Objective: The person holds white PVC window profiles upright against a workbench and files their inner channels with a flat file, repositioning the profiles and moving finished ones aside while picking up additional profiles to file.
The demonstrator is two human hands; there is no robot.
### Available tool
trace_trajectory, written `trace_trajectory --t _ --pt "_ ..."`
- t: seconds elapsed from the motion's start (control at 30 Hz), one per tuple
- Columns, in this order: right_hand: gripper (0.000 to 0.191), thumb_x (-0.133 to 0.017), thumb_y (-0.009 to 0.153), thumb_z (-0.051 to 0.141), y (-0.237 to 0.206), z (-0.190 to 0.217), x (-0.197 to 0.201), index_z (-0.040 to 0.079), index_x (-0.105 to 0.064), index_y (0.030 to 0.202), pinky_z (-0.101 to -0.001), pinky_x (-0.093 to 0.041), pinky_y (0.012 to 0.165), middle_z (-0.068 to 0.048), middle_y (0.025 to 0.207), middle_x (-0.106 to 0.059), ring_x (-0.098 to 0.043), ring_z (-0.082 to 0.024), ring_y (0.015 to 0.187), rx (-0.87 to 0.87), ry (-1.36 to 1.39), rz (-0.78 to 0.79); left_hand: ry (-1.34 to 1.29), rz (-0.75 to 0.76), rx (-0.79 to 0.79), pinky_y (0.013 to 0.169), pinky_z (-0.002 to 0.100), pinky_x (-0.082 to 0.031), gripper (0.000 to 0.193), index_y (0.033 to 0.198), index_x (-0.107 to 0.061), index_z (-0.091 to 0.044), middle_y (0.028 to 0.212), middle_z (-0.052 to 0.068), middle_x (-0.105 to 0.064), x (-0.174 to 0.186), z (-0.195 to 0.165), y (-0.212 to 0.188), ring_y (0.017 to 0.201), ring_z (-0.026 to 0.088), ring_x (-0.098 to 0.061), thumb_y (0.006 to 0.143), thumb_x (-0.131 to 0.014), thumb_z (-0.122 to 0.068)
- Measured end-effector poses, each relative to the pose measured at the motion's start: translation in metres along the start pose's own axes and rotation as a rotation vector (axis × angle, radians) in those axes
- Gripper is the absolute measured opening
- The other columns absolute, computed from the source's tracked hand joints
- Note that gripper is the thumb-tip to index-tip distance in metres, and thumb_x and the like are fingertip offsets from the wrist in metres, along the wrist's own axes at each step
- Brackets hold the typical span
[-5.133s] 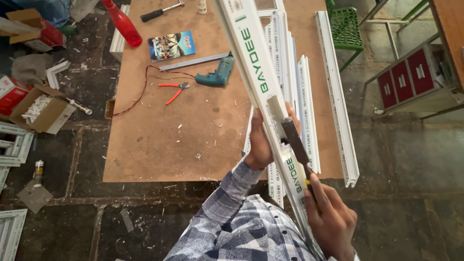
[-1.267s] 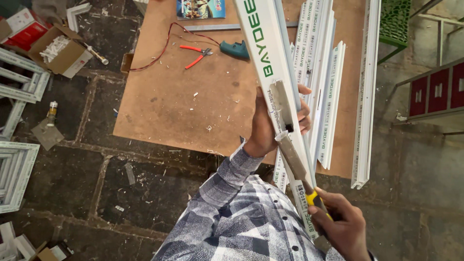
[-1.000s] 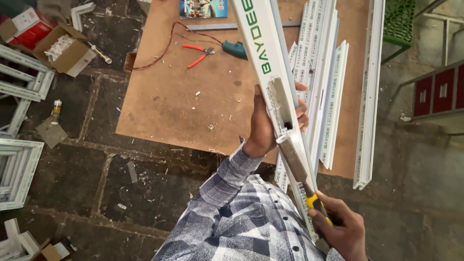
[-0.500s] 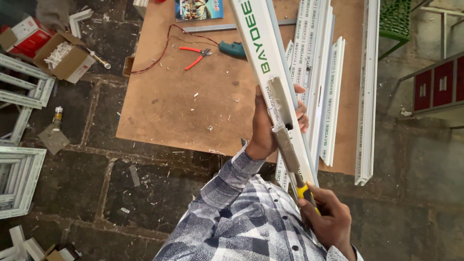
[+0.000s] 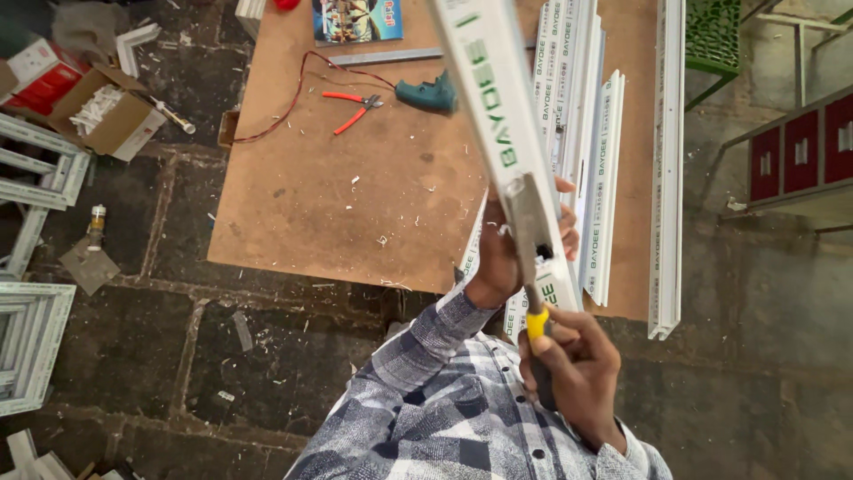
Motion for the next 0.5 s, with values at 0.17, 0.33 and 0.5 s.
trace_trajectory --t 0.17,0.33,0.5 --pt "0.037 -0.060 0.092 -0.002 -0.007 0.003 0.027 -0.004 -0.055 0.128 -0.0305 -0.048 0.035 -0.024 0.078 -0.069 -0.063 -0.021 0.045 -0.072 0.111 -0.019 0.106 0.060 -0.050 0.072 0.037 -0.049 0.093 0.133 -0.051 0.004 0.076 0.007 -0.049 -0.010 -0.007 0.003 0.070 0.020 -0.052 0.103 -0.031 -0.082" --pt "0.042 -0.067 0.089 -0.003 -0.028 -0.007 0.065 -0.004 -0.060 0.130 -0.0283 -0.051 0.041 -0.022 0.084 -0.072 -0.065 -0.017 0.053 -0.021 -0.154 -0.084 0.117 -0.006 -0.072 0.070 0.041 -0.050 0.094 0.136 -0.050 0.002 0.079 0.008 -0.050 0.001 -0.027 0.012 0.067 0.022 -0.052 0.101 -0.030 -0.083" --pt "0.043 -0.075 0.082 -0.002 -0.034 -0.023 0.081 -0.004 -0.066 0.125 -0.0240 -0.047 0.045 -0.017 0.085 -0.079 -0.065 -0.010 0.058 -0.103 -0.425 -0.150 0.044 0.022 -0.040 0.074 0.044 -0.051 0.095 0.138 -0.048 0.001 0.082 0.008 -0.050 0.007 -0.027 0.014 0.071 0.024 -0.053 0.100 -0.028 -0.084"
Point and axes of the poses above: each hand's wrist, its own y-axis towards the middle knuckle, its own x-axis out of the back of the hand, z = x × y, the point moved 9 cm from there along y, towards the middle knuckle
